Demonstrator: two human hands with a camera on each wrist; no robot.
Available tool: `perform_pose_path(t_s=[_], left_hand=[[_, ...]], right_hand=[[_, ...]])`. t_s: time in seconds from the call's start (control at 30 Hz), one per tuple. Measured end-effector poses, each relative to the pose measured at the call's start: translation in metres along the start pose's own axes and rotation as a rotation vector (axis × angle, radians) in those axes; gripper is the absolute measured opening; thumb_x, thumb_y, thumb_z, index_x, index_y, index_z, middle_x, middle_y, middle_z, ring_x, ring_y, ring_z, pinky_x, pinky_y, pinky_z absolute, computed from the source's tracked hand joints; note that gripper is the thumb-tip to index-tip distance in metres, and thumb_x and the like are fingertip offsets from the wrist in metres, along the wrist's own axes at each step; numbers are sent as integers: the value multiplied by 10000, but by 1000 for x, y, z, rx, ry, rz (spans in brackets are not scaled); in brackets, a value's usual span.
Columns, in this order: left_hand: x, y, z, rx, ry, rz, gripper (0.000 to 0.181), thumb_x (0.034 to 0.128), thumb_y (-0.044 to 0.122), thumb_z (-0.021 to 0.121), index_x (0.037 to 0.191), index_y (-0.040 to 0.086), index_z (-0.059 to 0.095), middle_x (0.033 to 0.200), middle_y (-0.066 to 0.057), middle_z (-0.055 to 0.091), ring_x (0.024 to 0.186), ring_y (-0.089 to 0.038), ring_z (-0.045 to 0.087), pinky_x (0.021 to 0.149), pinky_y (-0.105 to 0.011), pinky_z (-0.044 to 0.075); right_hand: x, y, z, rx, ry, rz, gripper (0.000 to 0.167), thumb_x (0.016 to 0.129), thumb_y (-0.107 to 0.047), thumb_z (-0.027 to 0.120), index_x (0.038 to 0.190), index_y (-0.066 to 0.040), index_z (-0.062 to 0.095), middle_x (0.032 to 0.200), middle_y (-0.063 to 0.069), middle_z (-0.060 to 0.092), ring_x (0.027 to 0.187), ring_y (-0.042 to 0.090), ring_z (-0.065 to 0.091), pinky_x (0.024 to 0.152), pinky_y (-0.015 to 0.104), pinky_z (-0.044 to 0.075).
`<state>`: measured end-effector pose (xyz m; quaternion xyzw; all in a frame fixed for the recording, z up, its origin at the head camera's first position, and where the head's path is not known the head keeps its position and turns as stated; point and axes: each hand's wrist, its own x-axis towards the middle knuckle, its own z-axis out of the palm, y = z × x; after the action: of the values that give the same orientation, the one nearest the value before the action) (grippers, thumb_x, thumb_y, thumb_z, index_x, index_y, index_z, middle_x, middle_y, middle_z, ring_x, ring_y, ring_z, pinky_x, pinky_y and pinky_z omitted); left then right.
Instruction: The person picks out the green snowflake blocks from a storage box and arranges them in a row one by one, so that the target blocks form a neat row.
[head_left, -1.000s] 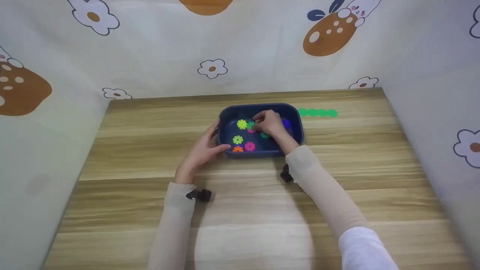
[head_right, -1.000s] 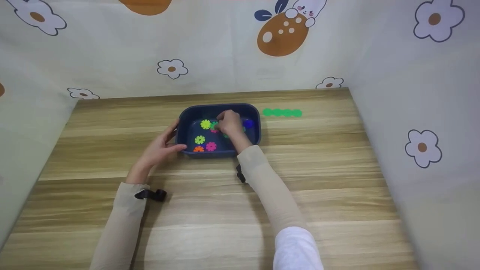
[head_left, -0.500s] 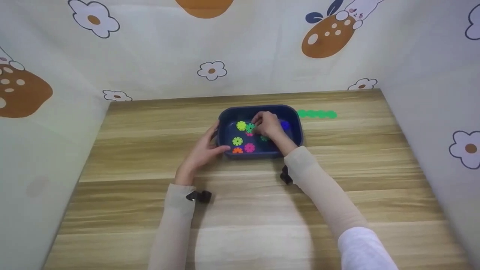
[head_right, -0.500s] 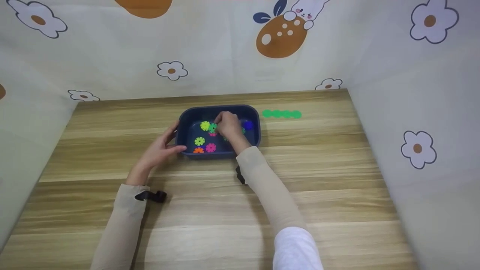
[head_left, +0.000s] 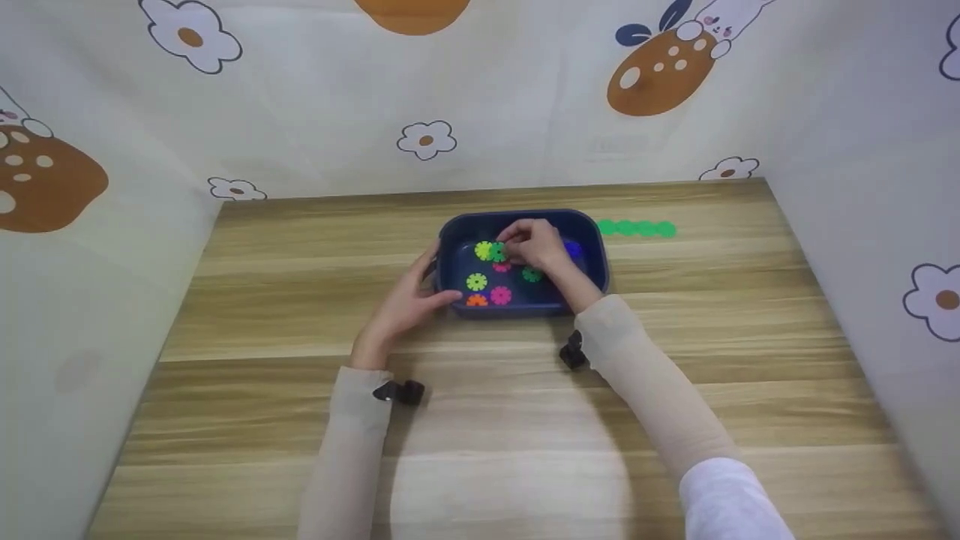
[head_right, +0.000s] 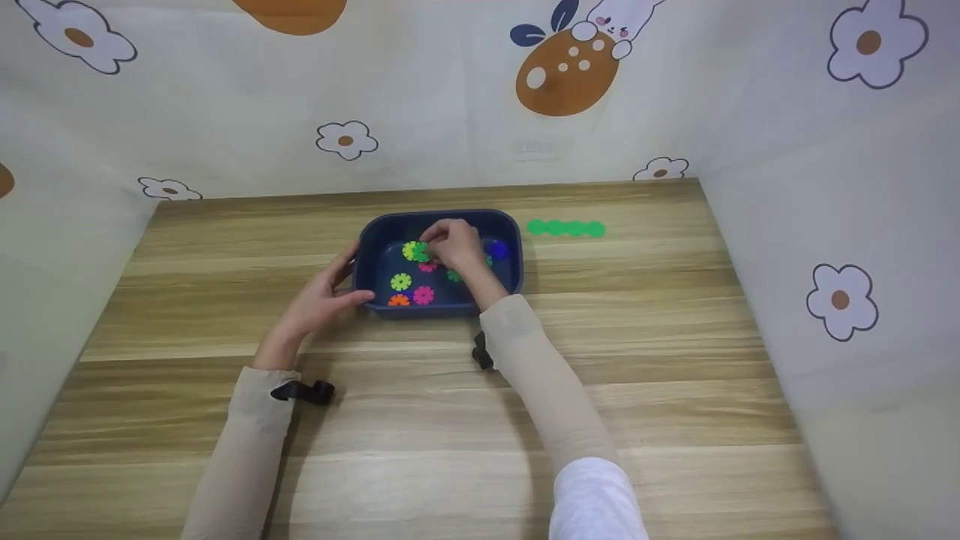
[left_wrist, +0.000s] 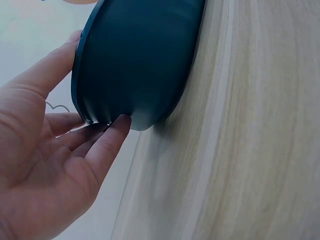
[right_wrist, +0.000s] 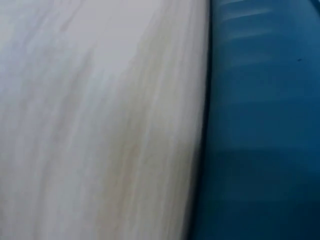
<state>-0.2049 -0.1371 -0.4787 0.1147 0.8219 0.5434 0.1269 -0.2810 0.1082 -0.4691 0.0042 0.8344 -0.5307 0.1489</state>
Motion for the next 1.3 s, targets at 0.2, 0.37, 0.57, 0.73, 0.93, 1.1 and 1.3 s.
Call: perform_pose_path(t_s=[0.2, 0.37, 0.57, 0.73, 0.93, 1.1, 1.3], left_hand=[[-1, 0, 0, 10, -1, 0, 917, 905, 225, 746, 1611, 165, 163, 1683, -110, 147, 1536, -321, 230, 1181, -460, 385], [0, -1, 0, 15, -2, -6, 913, 908, 228, 743, 1611, 169, 163, 1685, -106, 142, 1538, -326, 220, 1191, -460, 369], [-1, -1, 1, -10, 7, 5, 928, 891, 220, 761, 1608, 151, 176, 1679, -123, 160, 1528, -336, 244, 1174, -462, 392], [0, -1, 0, -13, 11, -8, 932, 887, 227, 766, 1608, 152, 180, 1678, -116, 172, 1526, -325, 256, 1167, -445, 402], [-1, -1, -1, -8, 6, -12, 935, 888, 268, 765, 1608, 156, 179, 1679, -108, 172, 1532, -310, 247, 1190, -437, 373], [-1, -1, -1, -14, 5, -3, 935, 889, 274, 764, 1607, 152, 179, 1679, -104, 172, 1531, -310, 250, 1192, -439, 370], [-1, -1, -1, 0, 7, -4, 941, 884, 308, 766, 1607, 157, 183, 1678, -103, 175, 1527, -313, 259, 1199, -436, 362]], right_hand=[[-3, 0, -2, 66, 4, -2, 173, 936, -45, 661, 1092, -25, 734, 965, 82, 694, 789, 117, 661, 743, 254, 623], [-5, -1, -6, 102, 15, -10, 167, 932, -61, 677, 1084, -14, 727, 935, 59, 703, 775, 109, 674, 778, 293, 630], [-10, -3, -12, 142, 23, -34, 165, 918, -48, 695, 1064, 22, 723, 885, 34, 698, 792, 146, 701, 822, 352, 629], [-13, -6, -19, 149, 28, -35, 176, 923, -55, 692, 1077, 25, 721, 909, 39, 710, 755, 93, 688, 822, 342, 628], [-15, -10, -31, 152, 32, -7, 216, 933, -98, 693, 1121, 8, 705, 945, 19, 688, 789, 82, 679, 801, 273, 622], [-18, -13, -42, 200, 49, -8, 207, 927, -84, 697, 1114, 4, 708, 943, 4, 683, 806, 80, 679, 796, 258, 620], [-20, -14, -58, 262, 50, -55, 238, 918, -44, 695, 1133, 57, 682, 839, -73, 690, 754, 41, 671, 804, 277, 624]])
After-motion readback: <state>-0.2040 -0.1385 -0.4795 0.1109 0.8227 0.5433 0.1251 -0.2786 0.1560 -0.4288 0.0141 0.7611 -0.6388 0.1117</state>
